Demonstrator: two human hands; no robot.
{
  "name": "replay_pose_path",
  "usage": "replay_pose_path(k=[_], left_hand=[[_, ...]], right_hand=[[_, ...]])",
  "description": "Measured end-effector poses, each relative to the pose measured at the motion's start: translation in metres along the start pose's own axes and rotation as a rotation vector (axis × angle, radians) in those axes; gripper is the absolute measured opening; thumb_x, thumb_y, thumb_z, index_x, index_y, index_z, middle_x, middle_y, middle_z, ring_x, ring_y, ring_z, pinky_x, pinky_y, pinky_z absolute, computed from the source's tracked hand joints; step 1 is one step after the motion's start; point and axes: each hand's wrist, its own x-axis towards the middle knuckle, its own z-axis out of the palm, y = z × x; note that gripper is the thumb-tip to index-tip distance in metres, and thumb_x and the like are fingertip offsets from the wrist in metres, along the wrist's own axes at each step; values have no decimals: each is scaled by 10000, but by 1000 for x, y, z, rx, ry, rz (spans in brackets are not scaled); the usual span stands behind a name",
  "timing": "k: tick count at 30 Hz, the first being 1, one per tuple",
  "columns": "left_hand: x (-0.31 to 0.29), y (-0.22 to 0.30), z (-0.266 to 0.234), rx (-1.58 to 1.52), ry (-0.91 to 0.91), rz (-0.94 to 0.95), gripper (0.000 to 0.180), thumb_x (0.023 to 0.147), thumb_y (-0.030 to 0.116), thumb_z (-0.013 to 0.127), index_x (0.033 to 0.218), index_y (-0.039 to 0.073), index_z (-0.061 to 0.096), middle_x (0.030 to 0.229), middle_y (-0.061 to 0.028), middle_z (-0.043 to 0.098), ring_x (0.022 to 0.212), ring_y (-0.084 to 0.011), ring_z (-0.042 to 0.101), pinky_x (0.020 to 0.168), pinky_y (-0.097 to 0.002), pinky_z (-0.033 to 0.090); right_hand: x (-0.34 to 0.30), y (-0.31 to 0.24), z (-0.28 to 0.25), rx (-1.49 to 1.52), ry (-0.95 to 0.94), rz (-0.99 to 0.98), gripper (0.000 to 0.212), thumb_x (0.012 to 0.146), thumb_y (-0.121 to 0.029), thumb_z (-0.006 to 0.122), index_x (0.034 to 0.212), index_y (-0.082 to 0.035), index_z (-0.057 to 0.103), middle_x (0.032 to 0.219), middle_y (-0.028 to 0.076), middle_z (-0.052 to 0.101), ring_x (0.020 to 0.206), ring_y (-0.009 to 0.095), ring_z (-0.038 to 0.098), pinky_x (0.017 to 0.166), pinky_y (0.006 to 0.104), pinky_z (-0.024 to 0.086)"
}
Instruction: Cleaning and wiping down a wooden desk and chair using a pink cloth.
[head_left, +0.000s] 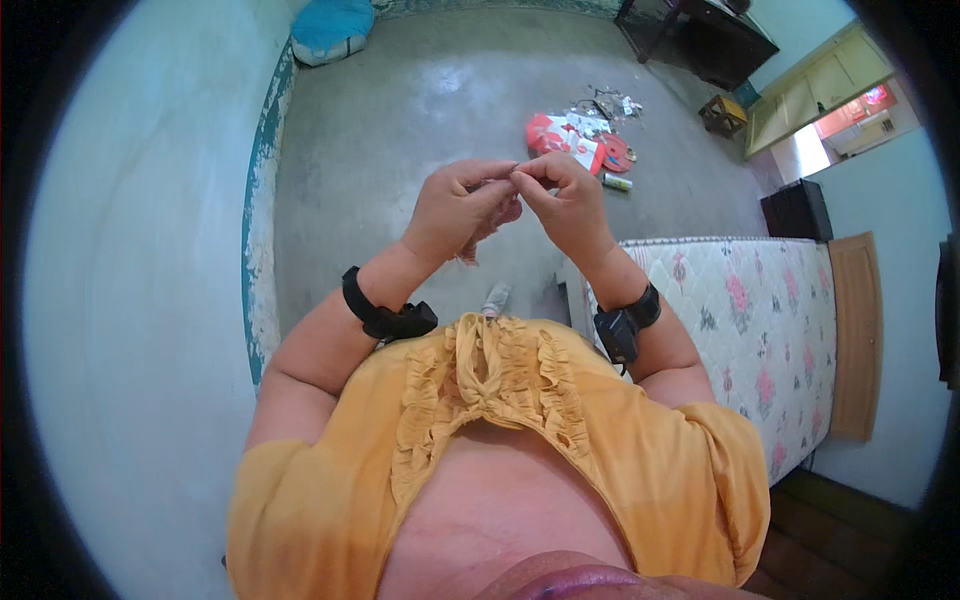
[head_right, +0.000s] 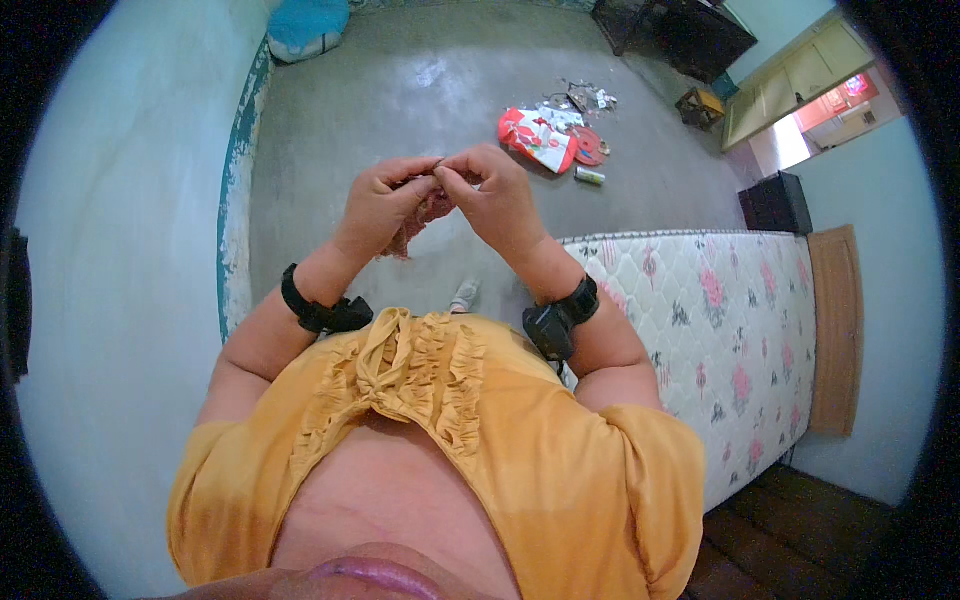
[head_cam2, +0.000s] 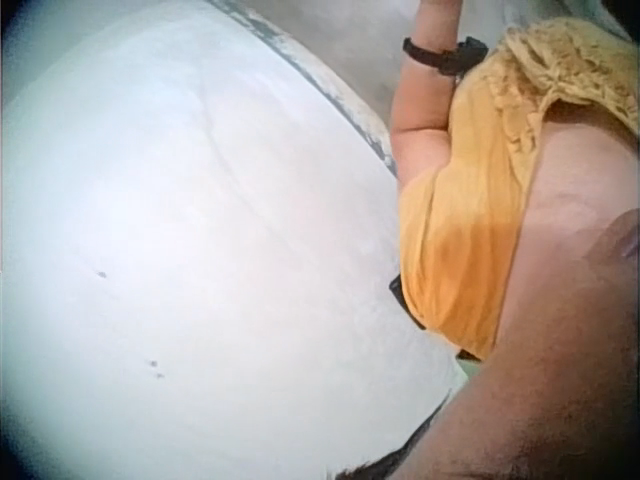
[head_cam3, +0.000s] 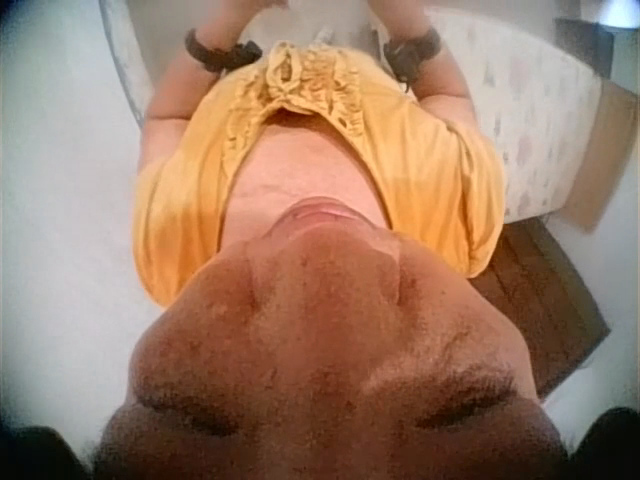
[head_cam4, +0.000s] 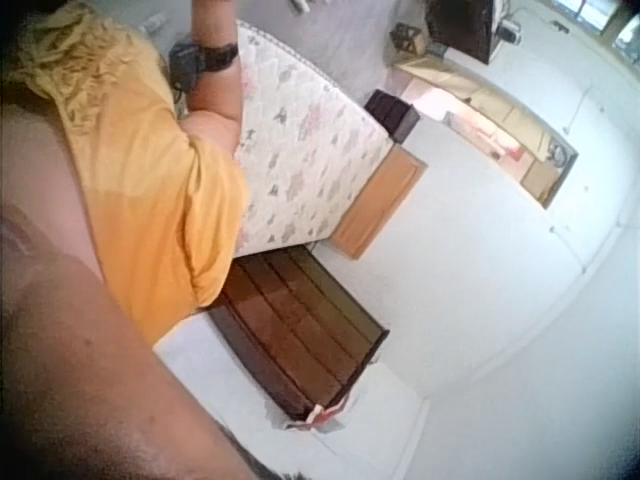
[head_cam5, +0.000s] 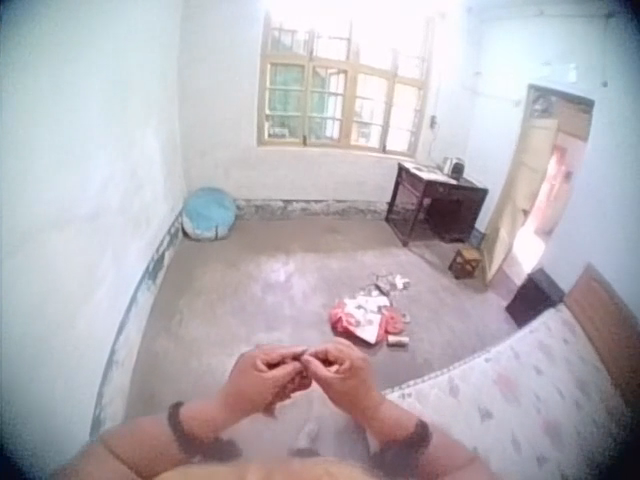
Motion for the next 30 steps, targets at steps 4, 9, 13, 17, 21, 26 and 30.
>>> replay_pose_path(k=[4,9,13,17,21,26,30], left_hand=[[95,-3,5,-66,-11,-131,241,936,116,653,1127,-20,707,917,-46,712,735,-79,657,616,-213,524],[205,-13,21,-45,-76,-195,218,934,100,654,1102,-28,710,987,-57,720,830,-94,665,738,-232,542],[277,-29,38,-192,-171,-237,241,932,137,663,1090,-44,686,963,-80,715,794,-121,677,713,-262,556],[343,-43,63,-137,-240,-431,212,948,151,645,1077,-14,680,980,-58,698,844,-118,661,760,-259,547],[403,-66,88,-239,-382,-529,236,954,177,638,1093,-9,679,991,-64,698,839,-128,663,762,-265,547],[473,-68,110,-123,-537,-443,247,935,196,661,1066,-8,703,1011,-64,698,852,-123,652,758,-260,535],[535,-75,118,96,-628,-258,184,904,180,681,953,14,742,946,-27,697,825,-85,624,747,-246,518]], right_hand=[[67,66,-22,178,-20,62,105,870,-98,720,877,5,704,854,69,650,764,143,626,666,270,502],[139,153,-42,527,151,243,93,849,-71,747,890,4,709,863,40,643,840,112,630,680,250,507],[185,185,-76,289,113,1,88,818,-30,756,899,-17,725,873,64,689,828,169,649,702,288,520],[207,211,-111,47,190,-26,105,810,-9,745,912,-28,735,869,87,694,812,207,654,709,303,520],[223,249,-137,-113,312,-127,126,825,-13,728,946,-46,748,855,100,685,804,230,657,700,316,518],[253,265,-168,-193,324,-18,138,831,-18,728,965,-44,750,871,103,687,798,224,656,706,308,517],[285,301,-183,25,326,219,146,822,-24,738,967,-37,741,947,74,702,792,199,665,719,289,526]])
